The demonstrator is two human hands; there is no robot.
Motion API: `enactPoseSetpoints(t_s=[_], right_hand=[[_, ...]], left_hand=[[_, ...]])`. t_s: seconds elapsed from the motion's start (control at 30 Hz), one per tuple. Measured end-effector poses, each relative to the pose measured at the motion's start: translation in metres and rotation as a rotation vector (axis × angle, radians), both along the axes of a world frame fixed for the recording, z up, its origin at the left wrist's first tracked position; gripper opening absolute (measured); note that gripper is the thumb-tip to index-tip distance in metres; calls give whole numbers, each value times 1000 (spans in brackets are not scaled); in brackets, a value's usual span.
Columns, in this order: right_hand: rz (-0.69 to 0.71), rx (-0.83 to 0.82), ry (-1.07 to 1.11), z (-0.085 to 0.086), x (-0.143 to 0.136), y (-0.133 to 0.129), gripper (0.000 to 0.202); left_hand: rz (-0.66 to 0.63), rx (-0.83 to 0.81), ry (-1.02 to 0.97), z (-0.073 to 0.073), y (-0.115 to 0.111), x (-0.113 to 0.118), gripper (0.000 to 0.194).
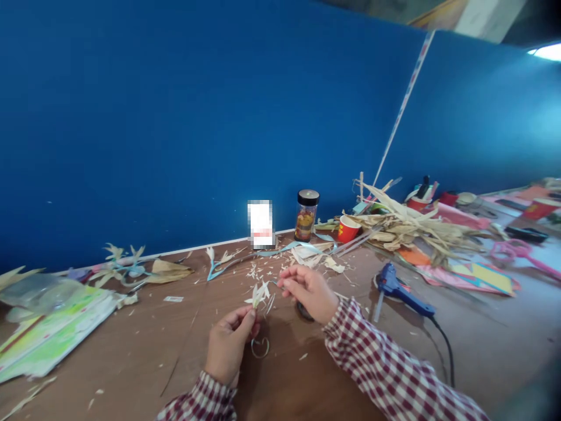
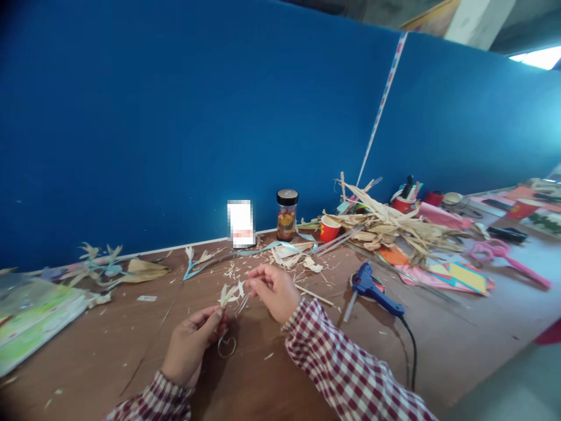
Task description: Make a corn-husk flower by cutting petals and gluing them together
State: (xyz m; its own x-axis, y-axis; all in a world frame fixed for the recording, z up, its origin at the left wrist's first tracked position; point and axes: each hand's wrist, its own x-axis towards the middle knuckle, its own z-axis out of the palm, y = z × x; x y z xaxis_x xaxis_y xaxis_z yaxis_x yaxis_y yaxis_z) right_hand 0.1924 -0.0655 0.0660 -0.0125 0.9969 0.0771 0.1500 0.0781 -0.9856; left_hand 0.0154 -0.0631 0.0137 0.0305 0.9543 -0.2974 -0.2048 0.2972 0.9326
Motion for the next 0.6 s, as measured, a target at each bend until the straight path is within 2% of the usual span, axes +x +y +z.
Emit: enactPoseSetpoints(t_s=[0.1, 0.27, 0.4, 0.6], right_hand=[[-50, 11, -121, 5, 26, -25, 18], [-148, 23, -488, -5, 52, -48, 14], [-79, 59, -810, -8, 47, -48, 13], [79, 97, -984, -2, 26, -36, 10]], left_hand=[[-2, 21, 2, 0, 1, -1, 32], [17, 18, 29, 0, 2, 0, 35], [37, 0, 3, 0, 3, -1, 35], [75, -10, -83, 2, 3, -2, 30]])
